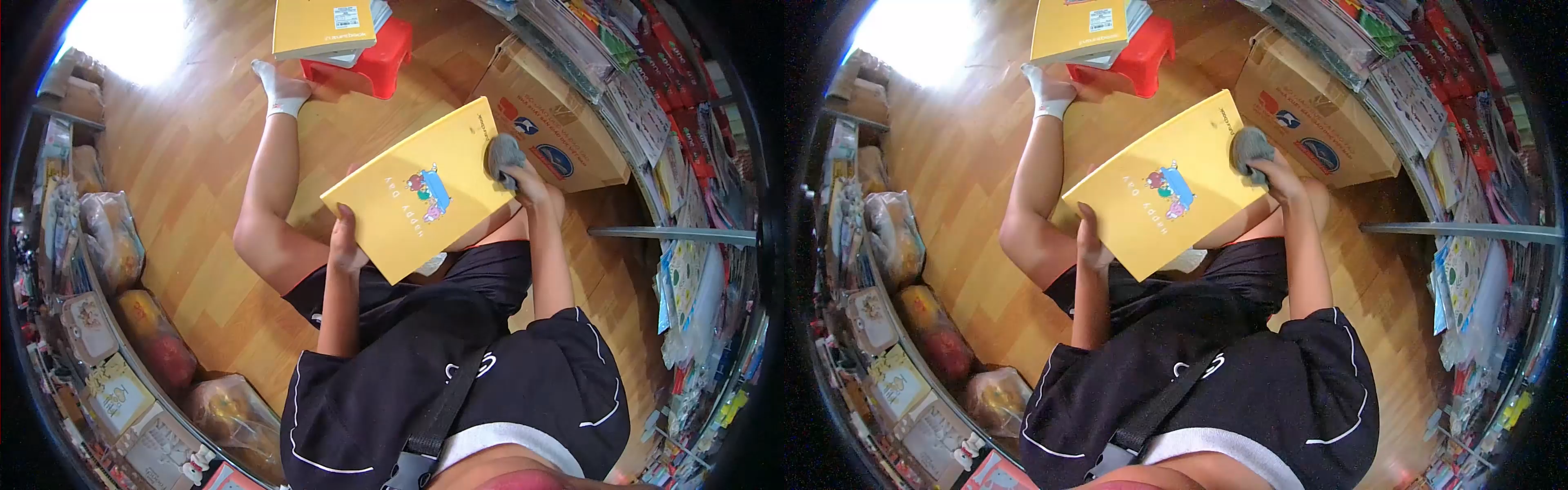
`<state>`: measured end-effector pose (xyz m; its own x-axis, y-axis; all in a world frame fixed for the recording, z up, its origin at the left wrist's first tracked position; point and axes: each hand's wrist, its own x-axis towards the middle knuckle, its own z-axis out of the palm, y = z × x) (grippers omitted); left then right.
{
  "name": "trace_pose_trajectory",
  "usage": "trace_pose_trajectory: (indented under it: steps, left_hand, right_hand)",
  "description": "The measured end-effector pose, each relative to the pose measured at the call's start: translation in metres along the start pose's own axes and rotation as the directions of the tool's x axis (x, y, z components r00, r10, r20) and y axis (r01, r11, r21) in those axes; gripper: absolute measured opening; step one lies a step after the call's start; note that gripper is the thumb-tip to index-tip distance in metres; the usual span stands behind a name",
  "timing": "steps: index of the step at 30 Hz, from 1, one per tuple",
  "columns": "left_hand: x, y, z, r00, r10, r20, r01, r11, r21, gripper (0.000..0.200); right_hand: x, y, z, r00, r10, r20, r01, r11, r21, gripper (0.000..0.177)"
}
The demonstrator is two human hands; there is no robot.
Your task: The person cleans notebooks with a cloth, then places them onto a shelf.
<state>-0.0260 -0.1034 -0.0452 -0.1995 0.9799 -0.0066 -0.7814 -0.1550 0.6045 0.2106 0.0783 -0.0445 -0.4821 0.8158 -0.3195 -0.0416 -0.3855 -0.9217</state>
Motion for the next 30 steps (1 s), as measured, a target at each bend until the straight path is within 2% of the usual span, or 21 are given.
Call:
trace_pose_trajectory:
  steps: [3, 4, 5, 6, 7, 8, 9, 11, 12, 13, 14, 15, 17, 19, 20, 21, 22, 25, 27, 29, 30]
  left_hand:
    - [0.002, 0.001, -0.003, 0.997, 0.035, -0.069, -0.036, 0.999, -0.009, 0.058]
    - [0.004, 0.0, -0.008, 0.992, 0.084, -0.098, -0.082, 0.996, 0.026, 0.061]
    - [-0.001, -0.003, -0.009, 0.965, 0.061, -0.253, -0.081, 0.994, -0.071, 0.056]
    - [-0.005, -0.007, -0.029, 0.959, 0.075, -0.274, -0.1, 0.992, -0.079, 0.05]
    - [-0.009, -0.008, -0.043, 0.956, 0.073, -0.285, -0.126, 0.977, -0.174, 0.047]
    - [-0.005, 0.0, -0.025, 0.961, 0.187, -0.202, -0.208, 0.974, -0.086, 0.049]
    - [-0.004, 0.004, -0.019, 0.967, 0.209, -0.143, -0.229, 0.963, -0.142, 0.052]
    - [0.0, 0.002, -0.019, 0.936, 0.297, -0.186, -0.313, 0.948, -0.063, 0.055]
    - [0.003, 0.001, -0.011, 0.922, 0.326, -0.209, -0.341, 0.939, -0.043, 0.054]
    - [0.005, 0.0, -0.004, 0.906, 0.354, -0.231, -0.368, 0.93, -0.02, 0.054]
    - [0.009, -0.003, -0.003, 0.912, 0.351, -0.213, -0.366, 0.93, -0.035, 0.054]
    - [0.011, -0.007, -0.003, 0.939, 0.324, -0.11, -0.336, 0.934, -0.119, 0.053]
    - [0.013, -0.017, -0.003, 0.954, 0.3, 0.012, -0.291, 0.934, -0.207, 0.052]
    - [0.014, -0.025, 0.002, 0.972, 0.23, -0.05, -0.235, 0.961, -0.148, 0.053]
    - [0.013, -0.027, 0.007, 0.974, 0.216, -0.073, -0.223, 0.967, -0.12, 0.053]
    - [0.013, -0.029, 0.012, 0.975, 0.201, -0.096, -0.21, 0.973, -0.091, 0.054]
    - [0.012, -0.031, 0.006, 0.975, 0.219, -0.038, -0.215, 0.972, 0.092, 0.056]
    - [0.009, -0.032, 0.001, 0.996, 0.089, 0.019, -0.086, 0.988, -0.131, 0.073]
    - [0.01, -0.013, 0.001, 0.921, -0.09, 0.378, 0.106, 0.994, -0.021, 0.084]
    - [0.012, -0.011, -0.019, 0.937, -0.209, 0.282, 0.216, 0.976, 0.005, 0.082]
    - [0.014, -0.013, -0.028, 0.9, -0.333, 0.281, 0.296, 0.941, 0.164, 0.075]
  right_hand:
    - [-0.022, -0.008, -0.002, 0.995, 0.038, -0.096, -0.034, 0.999, 0.035, 0.045]
    - [-0.023, -0.017, -0.006, 0.996, 0.091, 0.026, -0.09, 0.995, -0.036, 0.048]
    - [-0.028, -0.016, -0.001, 0.999, 0.03, 0.012, -0.03, 1.0, -0.001, 0.051]
    - [-0.031, -0.023, 0.002, 0.997, 0.053, 0.057, -0.048, 0.995, -0.091, 0.051]
    - [-0.035, -0.032, 0.003, 0.992, 0.082, 0.097, -0.063, 0.981, -0.185, 0.052]
    - [-0.038, -0.031, 0.001, 0.995, 0.033, 0.09, -0.02, 0.99, -0.14, 0.051]
    - [-0.04, -0.023, -0.003, 0.996, -0.015, 0.086, 0.023, 0.995, -0.098, 0.049]
    - [-0.037, 0.004, -0.01, 0.997, -0.074, 0.021, 0.074, 0.997, 0.035, 0.039]
    - [-0.039, 0.019, -0.01, 0.991, 0.102, -0.084, -0.078, 0.966, 0.247, 0.034]
    - [-0.042, 0.034, -0.005, 0.947, 0.288, -0.143, -0.193, 0.864, 0.465, 0.028]
    - [-0.041, 0.046, 0.006, 0.946, 0.275, -0.172, -0.167, 0.867, 0.469, 0.022]
    - [-0.037, 0.055, 0.021, 0.944, 0.263, -0.2, -0.142, 0.869, 0.473, 0.017]
    - [-0.023, 0.068, 0.047, 0.999, -0.019, -0.029, 0.034, 0.707, 0.707, 0.017]
    - [-0.021, 0.048, 0.067, 0.992, 0.001, -0.125, 0.084, 0.738, 0.669, 0.019]
    - [-0.02, 0.037, 0.07, 0.996, 0.045, -0.074, 0.028, 0.643, 0.765, 0.024]
    - [-0.019, 0.035, 0.068, 0.996, 0.034, -0.078, 0.038, 0.644, 0.764, 0.024]
    - [-0.019, 0.035, 0.065, 0.989, -0.007, -0.147, 0.11, 0.703, 0.703, 0.025]
    - [-0.026, 0.014, 0.053, 0.968, -0.054, -0.246, 0.199, 0.763, 0.615, 0.028]
    - [-0.029, -0.004, 0.036, 0.932, -0.145, -0.333, 0.301, 0.82, 0.487, 0.025]
    - [-0.029, -0.015, 0.017, 0.942, -0.207, -0.265, 0.303, 0.861, 0.408, 0.026]
    - [-0.038, -0.034, 0.025, 0.948, -0.168, -0.269, 0.27, 0.873, 0.407, 0.028]
